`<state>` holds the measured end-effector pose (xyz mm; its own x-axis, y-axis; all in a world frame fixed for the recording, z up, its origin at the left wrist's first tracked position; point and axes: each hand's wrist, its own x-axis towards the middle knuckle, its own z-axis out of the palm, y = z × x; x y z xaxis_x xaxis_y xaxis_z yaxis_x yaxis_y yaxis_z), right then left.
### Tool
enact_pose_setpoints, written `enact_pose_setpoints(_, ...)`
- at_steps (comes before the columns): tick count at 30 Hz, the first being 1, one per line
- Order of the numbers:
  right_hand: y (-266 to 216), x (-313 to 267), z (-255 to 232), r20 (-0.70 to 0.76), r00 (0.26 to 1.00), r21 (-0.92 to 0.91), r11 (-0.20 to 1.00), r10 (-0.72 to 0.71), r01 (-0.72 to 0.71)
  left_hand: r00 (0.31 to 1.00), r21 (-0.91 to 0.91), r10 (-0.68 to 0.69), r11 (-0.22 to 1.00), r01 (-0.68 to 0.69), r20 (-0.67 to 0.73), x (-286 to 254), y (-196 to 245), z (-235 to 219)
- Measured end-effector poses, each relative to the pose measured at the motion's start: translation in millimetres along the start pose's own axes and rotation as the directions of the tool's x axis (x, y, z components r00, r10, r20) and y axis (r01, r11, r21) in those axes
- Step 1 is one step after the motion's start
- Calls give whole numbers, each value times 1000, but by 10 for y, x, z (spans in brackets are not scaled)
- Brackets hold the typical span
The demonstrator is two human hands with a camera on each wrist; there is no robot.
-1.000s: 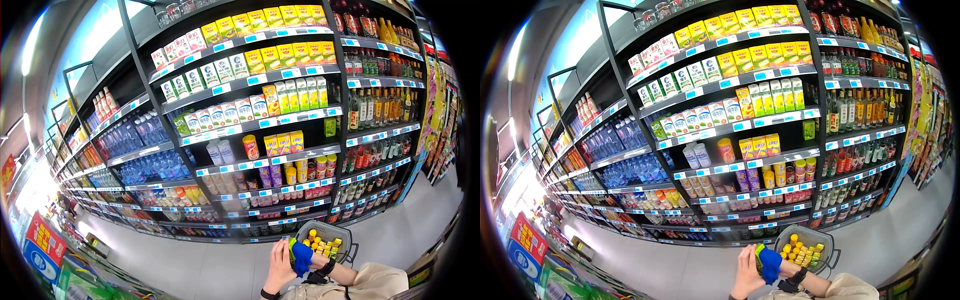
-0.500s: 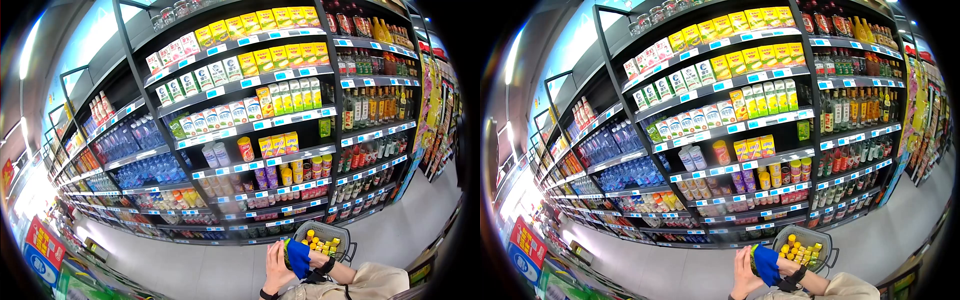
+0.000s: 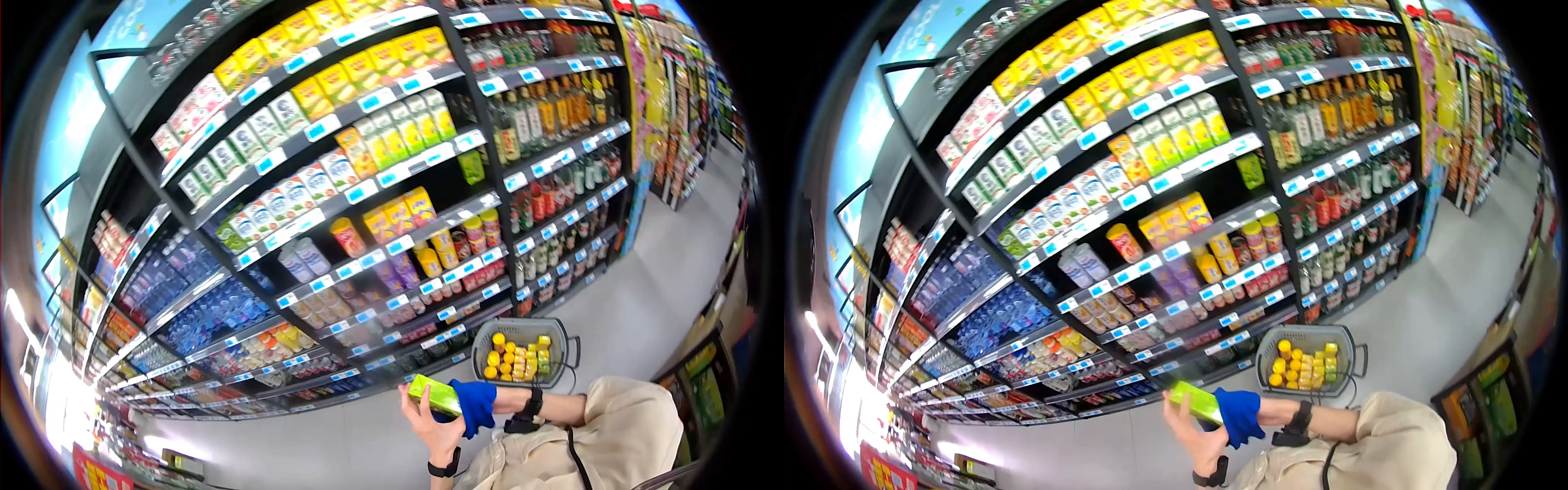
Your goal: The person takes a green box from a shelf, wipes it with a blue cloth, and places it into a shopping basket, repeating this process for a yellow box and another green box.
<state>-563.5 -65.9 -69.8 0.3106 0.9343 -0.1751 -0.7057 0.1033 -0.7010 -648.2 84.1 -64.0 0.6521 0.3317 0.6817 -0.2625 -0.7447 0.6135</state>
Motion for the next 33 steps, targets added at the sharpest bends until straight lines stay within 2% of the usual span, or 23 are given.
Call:
enact_pose_setpoints(1,79,109,-183,93,995,116,993,-32,21,1000,-24,-25,999,25,5,9,35,19)
enact_pose_setpoints(2,208,115,-319,105,993,156,987,-61,44,998,-50,-53,997,54,15,-20,64,40)
enact_pose_setpoints(3,288,108,-389,117,989,197,978,-90,66,992,-170,-122,977,126,31,-79,32,93)
enact_pose_setpoints(4,110,56,-189,58,993,155,984,-98,88,986,-300,-166,939,168,31,-112,56,140)
enact_pose_setpoints(6,56,144,-167,-51,996,105,991,-76,81,966,-446,-256,861,245,36,-210,52,223)
enact_pose_setpoints(8,-12,223,-120,-144,980,129,980,-134,153,936,-560,-302,751,350,181,-330,-15,194)
enact_pose_setpoints(10,-221,145,124,-258,933,-100,967,-251,232,877,-644,-372,599,476,303,-337,53,202)
enact_pose_setpoints(11,-273,108,161,-303,906,-90,955,-296,282,883,-643,-364,608,466,296,-354,26,244)
enact_pose_setpoints(12,-254,163,86,-400,878,-106,965,-263,241,903,-696,-335,581,422,268,-332,31,289)
enact_pose_setpoints(14,-152,214,79,-489,763,-127,900,-422,417,867,-791,-451,442,424,213,-329,78,349)
enact_pose_setpoints(17,-123,207,7,-411,664,-354,781,-624,515,844,-890,-494,263,374,209,-266,169,341)
enact_pose_setpoints(18,-123,180,18,-426,676,-299,798,-602,523,826,-909,-511,181,376,240,-227,203,305)
enact_pose_setpoints(20,-136,270,71,-306,462,-666,534,-832,521,790,-932,-535,12,362,300,-152,243,221)
enact_pose_setpoints(22,-126,254,66,-369,554,-643,635,-746,428,777,-914,-545,43,403,316,-184,146,206)
enact_pose_setpoints(23,-197,222,111,-328,573,-751,575,-751,324,772,-907,-549,57,418,321,-200,95,200)
enact_pose_setpoints(24,-171,251,47,-348,642,-666,662,-683,343,749,-877,-594,146,457,292,-209,63,200)
enact_pose_setpoints(26,-203,226,43,-224,701,-756,575,-677,314,707,-794,-674,303,528,213,-205,4,197)
enact_pose_setpoints(28,-254,175,149,-275,773,-830,547,-571,110,678,-851,-708,220,478,198,-168,-63,146)
enact_pose_setpoints(31,-405,166,398,-354,819,-797,603,-452,-12,662,-896,-730,164,412,171,-129,-104,118)
enact_pose_setpoints(32,-312,188,348,-335,794,-747,656,-507,104,660,-890,-732,174,421,168,-142,-110,132)
enact_pose_setpoints(33,-365,169,440,-344,792,-789,612,-505,47,658,-883,-734,185,431,167,-164,-117,145)
